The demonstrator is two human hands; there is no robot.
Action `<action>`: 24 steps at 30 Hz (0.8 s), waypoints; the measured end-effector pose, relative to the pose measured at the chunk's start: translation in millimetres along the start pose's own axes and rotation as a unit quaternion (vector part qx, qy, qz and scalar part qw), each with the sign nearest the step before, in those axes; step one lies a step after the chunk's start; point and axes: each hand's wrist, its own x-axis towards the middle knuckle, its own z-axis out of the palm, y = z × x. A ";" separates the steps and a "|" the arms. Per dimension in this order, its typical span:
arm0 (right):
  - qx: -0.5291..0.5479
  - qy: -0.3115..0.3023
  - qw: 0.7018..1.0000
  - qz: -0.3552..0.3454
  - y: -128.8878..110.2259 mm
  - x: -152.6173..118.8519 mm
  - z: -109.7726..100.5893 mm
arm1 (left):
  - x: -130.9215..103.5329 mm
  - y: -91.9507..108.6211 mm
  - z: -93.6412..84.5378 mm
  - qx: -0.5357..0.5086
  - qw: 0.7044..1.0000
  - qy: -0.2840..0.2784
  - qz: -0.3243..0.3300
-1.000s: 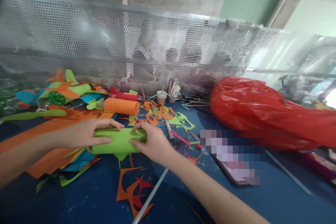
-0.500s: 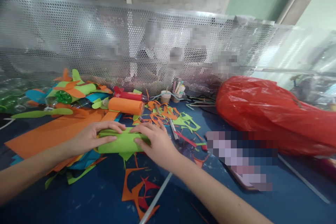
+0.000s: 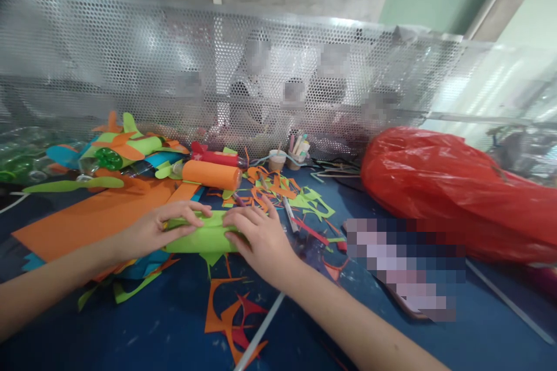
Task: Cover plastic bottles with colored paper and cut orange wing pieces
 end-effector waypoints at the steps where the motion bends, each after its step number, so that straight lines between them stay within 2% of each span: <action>1: -0.003 0.002 1.000 0.003 0.0 -0.3 0.2 | -0.9 -1.9 -0.2 0.012 1.000 -0.005 0.012; 7: -0.005 -0.011 1.000 0.016 0.4 0.6 -1.1 | -4.0 -13.3 -6.7 0.097 0.992 -0.034 0.073; 11: 0.001 -0.020 1.000 0.014 2.1 2.0 -1.4 | -4.9 -17.1 -15.3 0.185 0.975 0.002 0.126; 14: -0.001 -0.015 1.000 0.006 3.1 1.7 -0.6 | -8.9 -16.4 -17.8 0.214 0.964 0.031 0.152; 21: -0.043 -0.005 0.998 -0.040 2.0 0.8 -2.1 | -14.1 -3.4 -18.7 0.242 0.960 0.048 0.135; 24: -0.059 -0.001 0.997 -0.054 1.0 0.2 -1.9 | -1.5 13.0 -19.7 0.275 0.957 0.006 0.089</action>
